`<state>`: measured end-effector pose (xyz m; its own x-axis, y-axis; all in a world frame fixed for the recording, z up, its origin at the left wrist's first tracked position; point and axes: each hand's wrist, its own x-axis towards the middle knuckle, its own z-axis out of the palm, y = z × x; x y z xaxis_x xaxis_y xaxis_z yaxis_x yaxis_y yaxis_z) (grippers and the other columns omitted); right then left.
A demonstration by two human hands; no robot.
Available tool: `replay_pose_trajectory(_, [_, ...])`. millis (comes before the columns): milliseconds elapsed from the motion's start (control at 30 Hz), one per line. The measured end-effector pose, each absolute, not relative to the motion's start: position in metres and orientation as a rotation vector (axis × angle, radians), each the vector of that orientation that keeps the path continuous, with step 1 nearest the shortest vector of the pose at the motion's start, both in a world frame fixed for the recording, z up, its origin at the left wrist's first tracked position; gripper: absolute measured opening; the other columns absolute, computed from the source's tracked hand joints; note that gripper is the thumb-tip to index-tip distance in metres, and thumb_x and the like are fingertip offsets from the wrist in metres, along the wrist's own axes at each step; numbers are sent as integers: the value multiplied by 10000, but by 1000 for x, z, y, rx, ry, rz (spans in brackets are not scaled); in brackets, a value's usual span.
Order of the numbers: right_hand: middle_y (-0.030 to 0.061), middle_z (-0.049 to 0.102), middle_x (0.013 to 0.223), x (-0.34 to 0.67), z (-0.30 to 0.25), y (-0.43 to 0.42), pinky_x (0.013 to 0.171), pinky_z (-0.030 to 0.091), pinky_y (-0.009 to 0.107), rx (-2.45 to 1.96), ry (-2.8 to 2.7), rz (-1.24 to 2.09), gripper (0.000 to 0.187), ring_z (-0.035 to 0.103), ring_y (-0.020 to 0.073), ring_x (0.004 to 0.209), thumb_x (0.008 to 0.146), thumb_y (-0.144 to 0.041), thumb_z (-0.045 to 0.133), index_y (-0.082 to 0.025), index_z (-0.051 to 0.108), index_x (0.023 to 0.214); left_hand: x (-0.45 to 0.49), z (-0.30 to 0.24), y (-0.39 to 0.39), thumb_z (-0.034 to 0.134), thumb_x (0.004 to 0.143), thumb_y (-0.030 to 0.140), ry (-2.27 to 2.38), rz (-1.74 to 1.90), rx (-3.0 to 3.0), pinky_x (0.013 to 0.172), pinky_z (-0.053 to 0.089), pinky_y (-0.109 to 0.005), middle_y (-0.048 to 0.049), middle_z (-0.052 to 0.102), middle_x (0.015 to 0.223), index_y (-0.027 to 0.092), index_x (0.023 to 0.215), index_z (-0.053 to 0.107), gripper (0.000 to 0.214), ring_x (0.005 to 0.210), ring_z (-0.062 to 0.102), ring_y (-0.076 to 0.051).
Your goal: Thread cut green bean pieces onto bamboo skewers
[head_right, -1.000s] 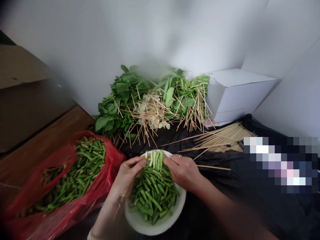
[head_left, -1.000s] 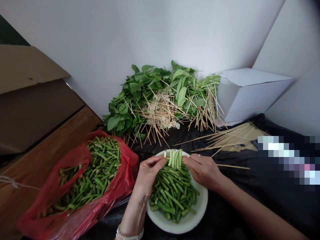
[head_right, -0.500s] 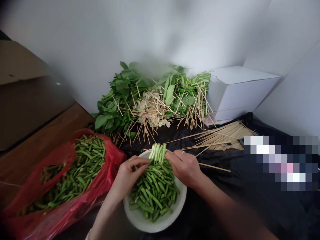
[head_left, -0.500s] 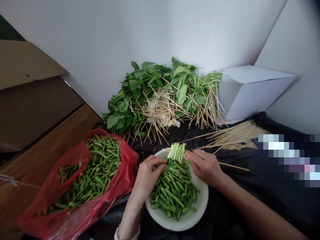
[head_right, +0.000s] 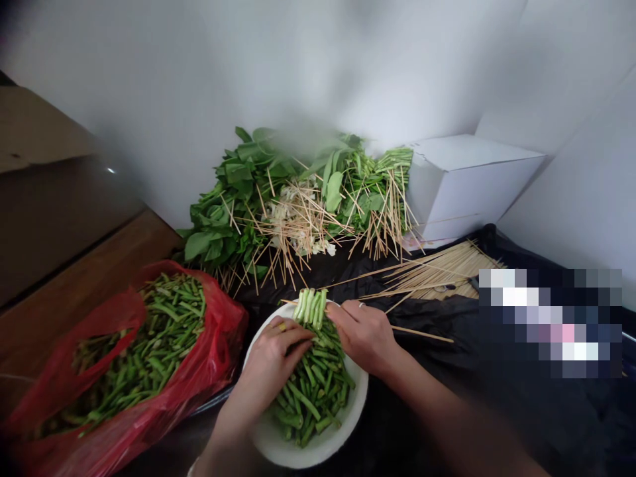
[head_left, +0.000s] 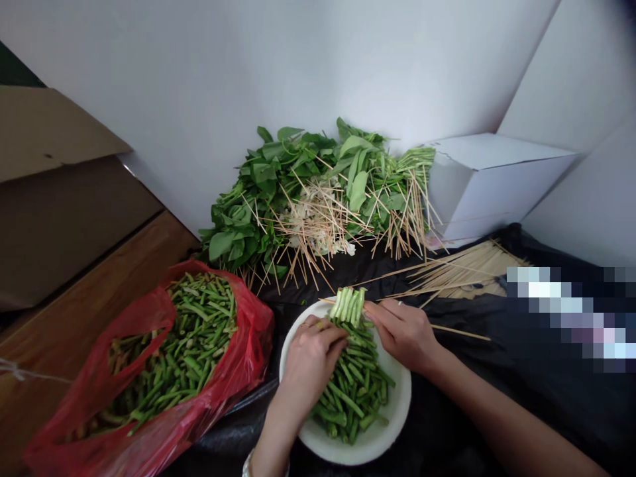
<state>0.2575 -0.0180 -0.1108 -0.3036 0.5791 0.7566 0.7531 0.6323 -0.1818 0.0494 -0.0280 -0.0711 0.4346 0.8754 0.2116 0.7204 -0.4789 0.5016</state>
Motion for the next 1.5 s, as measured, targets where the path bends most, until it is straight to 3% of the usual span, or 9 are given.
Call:
replay_pose_trajectory(300, [43, 636, 769, 256, -111, -18, 674, 452, 232, -1075, -1922, -263, 220, 589, 127, 714, 929, -145, 477, -152, 661, 1049, 23, -70, -19, 783, 702, 263, 1480, 1139, 1396, 751, 511, -300, -67, 774, 840, 192, 860, 800, 174, 776, 675, -215])
replay_pose_trajectory(533, [22, 595, 706, 256, -106, -19, 616, 417, 257, -960, -2061, -275, 238, 544, 126, 643, 905, -108, 463, -146, 662, 1030, 26, -67, -15, 878, 587, 301, 1144, 1255, 791, 659, 516, -202, -49, 750, 771, 149, 844, 795, 310, 648, 614, -98])
replay_pose_trajectory(900, [21, 594, 691, 255, -103, -20, 618, 418, 259, -981, -2071, -324, 245, 539, 127, 642, 902, -101, 445, -144, 661, 1011, 32, -64, -15, 896, 560, 272, 1084, 1281, 710, 631, 500, -162, -35, 738, 734, 133, 840, 793, 330, 637, 599, -72])
replay_pose_trajectory(1200, [11, 580, 680, 256, -102, -20, 606, 404, 257, -972, -2097, -297, 252, 521, 122, 617, 899, -96, 435, -158, 664, 983, 33, -66, -14, 894, 556, 316, 1156, 1257, 805, 667, 507, -214, -49, 754, 745, 144, 801, 795, 316, 662, 626, -108])
replay_pose_trajectory(1500, [8, 580, 677, 256, -102, -20, 600, 394, 266, -994, -2102, -294, 251, 514, 129, 608, 908, -96, 427, -161, 659, 980, 39, -65, -14, 909, 534, 271, 1117, 1325, 746, 611, 481, -164, 3, 709, 684, 150, 779, 761, 311, 610, 596, -66])
